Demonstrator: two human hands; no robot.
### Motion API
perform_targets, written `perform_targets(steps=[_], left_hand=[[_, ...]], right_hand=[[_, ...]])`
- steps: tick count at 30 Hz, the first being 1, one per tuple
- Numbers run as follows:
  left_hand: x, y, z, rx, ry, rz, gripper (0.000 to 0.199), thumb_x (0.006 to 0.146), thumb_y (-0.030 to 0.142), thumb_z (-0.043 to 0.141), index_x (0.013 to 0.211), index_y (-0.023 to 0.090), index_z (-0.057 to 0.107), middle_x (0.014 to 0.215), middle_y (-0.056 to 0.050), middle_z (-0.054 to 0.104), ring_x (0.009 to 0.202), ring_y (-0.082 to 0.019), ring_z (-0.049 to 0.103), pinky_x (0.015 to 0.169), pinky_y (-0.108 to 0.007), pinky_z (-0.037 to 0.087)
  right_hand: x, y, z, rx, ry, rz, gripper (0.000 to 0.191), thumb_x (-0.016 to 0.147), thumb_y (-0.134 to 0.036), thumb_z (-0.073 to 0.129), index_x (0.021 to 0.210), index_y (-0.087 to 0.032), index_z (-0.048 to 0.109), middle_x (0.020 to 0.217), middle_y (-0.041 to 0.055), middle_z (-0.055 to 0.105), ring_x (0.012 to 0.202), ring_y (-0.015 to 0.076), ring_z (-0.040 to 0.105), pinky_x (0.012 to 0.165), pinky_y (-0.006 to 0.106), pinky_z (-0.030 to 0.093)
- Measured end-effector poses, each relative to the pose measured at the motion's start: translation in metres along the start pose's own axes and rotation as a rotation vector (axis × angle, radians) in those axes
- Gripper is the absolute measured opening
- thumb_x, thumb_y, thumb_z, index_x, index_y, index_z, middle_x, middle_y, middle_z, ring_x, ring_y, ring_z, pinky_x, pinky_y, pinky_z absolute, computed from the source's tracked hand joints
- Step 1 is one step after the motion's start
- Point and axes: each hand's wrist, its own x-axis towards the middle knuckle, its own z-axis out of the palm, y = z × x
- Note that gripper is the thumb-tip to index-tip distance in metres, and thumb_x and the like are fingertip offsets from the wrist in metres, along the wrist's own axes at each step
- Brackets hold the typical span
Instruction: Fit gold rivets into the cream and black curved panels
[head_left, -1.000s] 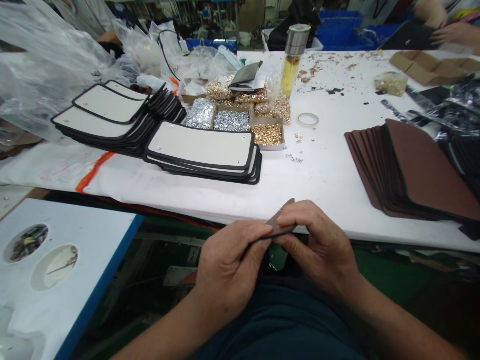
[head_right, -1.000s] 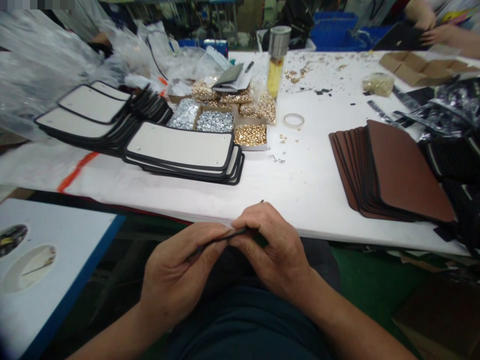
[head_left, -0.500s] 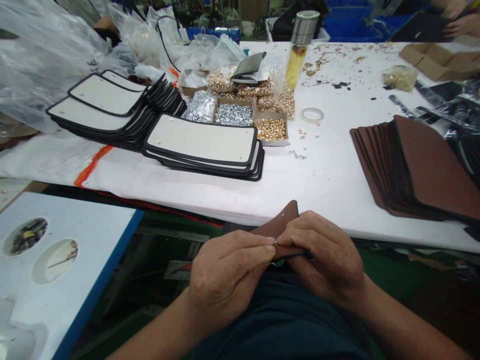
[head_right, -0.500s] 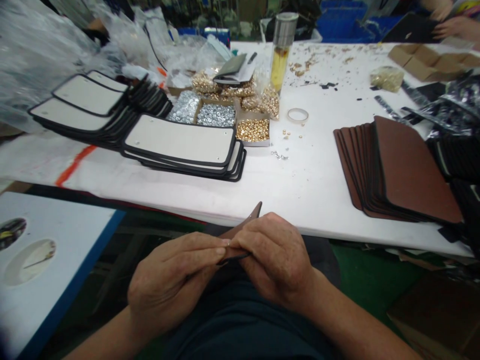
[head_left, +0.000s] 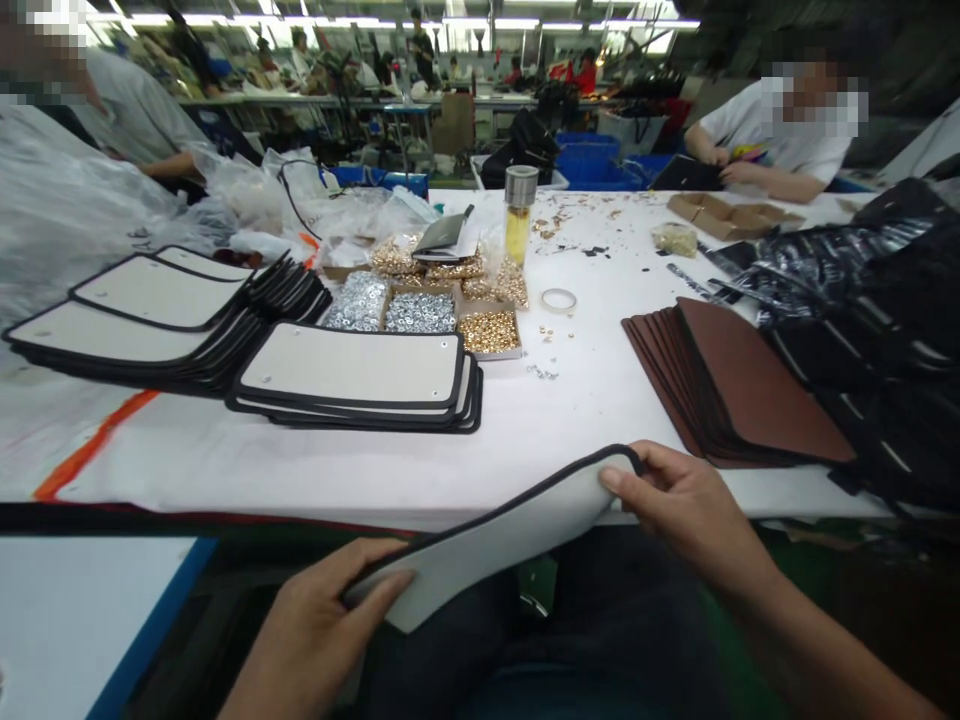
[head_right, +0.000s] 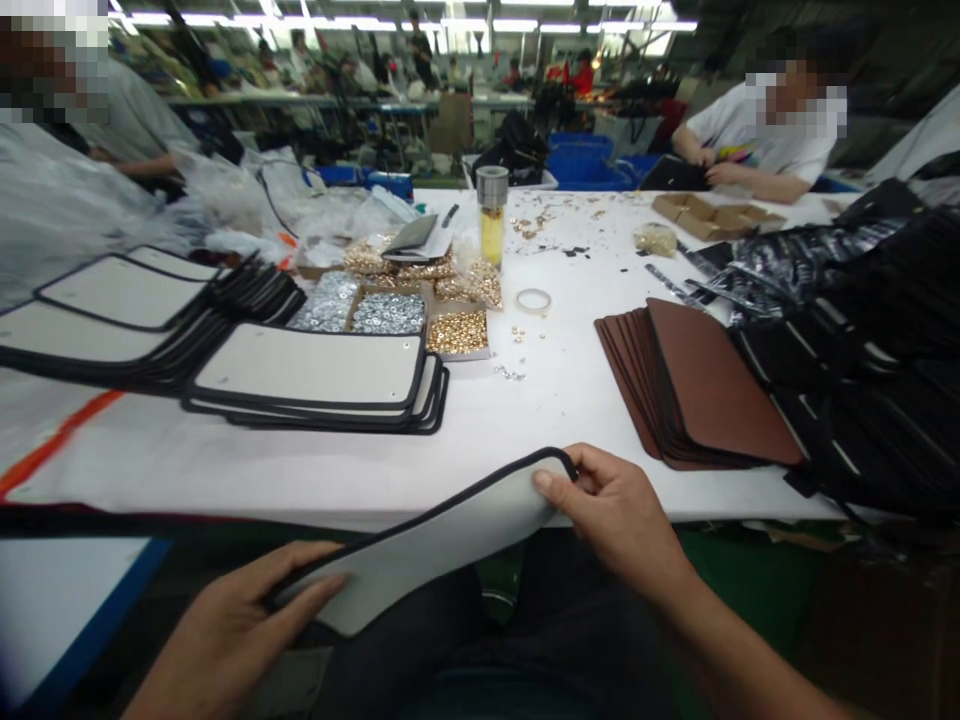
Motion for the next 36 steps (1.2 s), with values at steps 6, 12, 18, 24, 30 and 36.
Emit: perform_targets(steps=[6,12,18,24,30,36], left_hand=[[0.005,-0.006,0.019,-0.384,0.177,-0.511,0.058,0.063,0.053,0.092,0.11,0.022,0.078,0.08,-0.003,0.081,0.065,-0.027,0.075,0.052,-0.03,0.058],[0.012,-0.013,0.044,-0.713,0.084,-0.553,0.066,0.069,0.055,0.092,0.12,0.018,0.071,0.094,-0.007,0.083,0.084,-0.03,0.079,0.071,-0.036,0.064],[-0.007,-0.023,0.061,-0.532,0.092,-0.389,0.05,0.085,0.058,0.077,0.115,0.018,0.076,0.108,-0.008,0.083,0.1,-0.032,0.078,0.082,-0.036,0.064],[-0.027,-0.031,0.066,-0.345,0.2,-0.168,0.029,0.093,0.04,0.07,0.111,0.018,0.076,0.1,-0.006,0.082,0.092,-0.026,0.077,0.08,-0.035,0.062],[-0.041,-0.013,0.057,-0.202,0.367,0.123,0.009,0.088,0.02,0.078,0.096,0.024,0.077,0.094,-0.002,0.076,0.091,-0.019,0.07,0.087,-0.033,0.055],[-0.043,0.01,0.043,0.089,0.446,0.613,0.033,0.079,-0.005,0.076,0.101,0.019,0.07,0.099,-0.005,0.075,0.094,-0.019,0.067,0.085,-0.036,0.057]], right_hand=[[0.037,0.008,-0.033,-0.168,-0.379,0.023,0.042,0.09,-0.059,0.072,0.099,-0.019,0.08,0.062,-0.002,0.064,0.055,0.0142,0.058,0.053,0.025,0.047],[0.162,0.026,-0.02,-0.434,0.09,-0.239,0.029,0.096,-0.034,0.067,0.118,-0.018,0.077,0.115,0.0089,0.078,0.093,0.0194,0.071,0.088,0.032,0.055],[0.229,0.051,0.001,-0.569,0.129,-0.258,0.02,0.096,-0.033,0.071,0.109,-0.018,0.076,0.111,0.0073,0.076,0.098,0.0211,0.07,0.098,0.043,0.054],[0.229,0.048,-0.002,-0.549,0.201,-0.267,0.013,0.082,-0.028,0.071,0.086,-0.019,0.081,0.095,0.0081,0.079,0.089,0.0263,0.069,0.094,0.043,0.051],[0.097,0.003,0.024,-0.252,0.083,-0.497,0.017,0.093,-0.039,0.072,0.098,-0.024,0.077,0.107,0.0064,0.078,0.079,0.0191,0.07,0.065,0.03,0.056],[-0.05,-0.013,0.068,-0.23,-0.227,-0.834,0.014,0.097,-0.011,0.068,0.105,-0.02,0.075,0.129,0.0125,0.075,0.104,0.0182,0.076,0.09,0.03,0.064]])
